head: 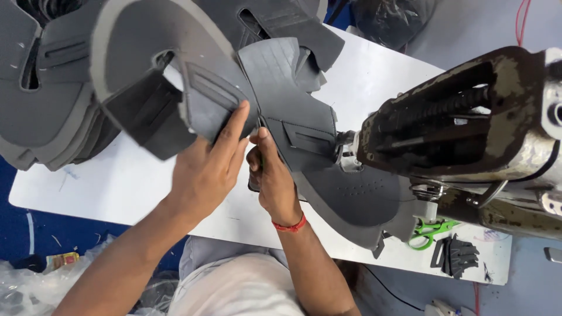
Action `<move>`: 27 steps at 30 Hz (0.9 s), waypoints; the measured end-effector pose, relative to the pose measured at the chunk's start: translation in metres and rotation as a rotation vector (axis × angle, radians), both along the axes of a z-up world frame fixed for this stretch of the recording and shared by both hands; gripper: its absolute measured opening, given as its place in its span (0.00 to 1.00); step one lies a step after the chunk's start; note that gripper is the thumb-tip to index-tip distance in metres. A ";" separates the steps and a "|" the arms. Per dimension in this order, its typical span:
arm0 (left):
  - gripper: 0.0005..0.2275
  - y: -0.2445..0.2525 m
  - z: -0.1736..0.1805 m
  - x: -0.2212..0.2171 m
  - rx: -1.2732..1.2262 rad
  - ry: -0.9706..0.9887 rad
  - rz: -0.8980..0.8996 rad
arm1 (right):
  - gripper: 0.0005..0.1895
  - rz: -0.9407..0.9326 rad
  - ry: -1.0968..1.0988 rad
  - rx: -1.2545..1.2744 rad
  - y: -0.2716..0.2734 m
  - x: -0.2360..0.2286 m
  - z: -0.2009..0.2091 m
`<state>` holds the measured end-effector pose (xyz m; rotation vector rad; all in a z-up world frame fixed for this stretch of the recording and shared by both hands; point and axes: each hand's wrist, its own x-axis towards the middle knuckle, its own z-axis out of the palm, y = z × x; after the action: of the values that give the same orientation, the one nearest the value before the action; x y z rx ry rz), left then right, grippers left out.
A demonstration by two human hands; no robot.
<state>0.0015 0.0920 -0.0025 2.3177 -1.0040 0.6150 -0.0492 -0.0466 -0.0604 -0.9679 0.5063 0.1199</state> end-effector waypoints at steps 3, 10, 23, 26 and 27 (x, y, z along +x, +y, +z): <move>0.16 0.018 0.024 -0.003 0.106 -0.112 -0.043 | 0.22 0.004 0.001 -0.025 -0.003 -0.005 -0.003; 0.18 0.030 0.066 0.055 0.063 -0.238 -0.287 | 0.17 0.206 -0.276 -0.576 0.014 -0.058 -0.016; 0.34 -0.094 -0.014 0.067 0.159 0.825 -0.485 | 0.31 -0.191 -0.272 -1.132 -0.062 -0.118 0.031; 0.29 -0.087 -0.008 0.030 0.042 0.940 -0.478 | 0.28 -0.297 -0.099 -1.128 -0.091 -0.124 0.031; 0.30 -0.085 -0.004 0.016 -0.022 1.035 -0.435 | 0.25 -0.341 0.030 -1.092 -0.099 -0.125 0.032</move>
<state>0.0175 0.0070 -0.0061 1.8648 -0.8805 -0.6873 -0.1739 -0.1452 -0.0282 -1.9174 0.7742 -0.5048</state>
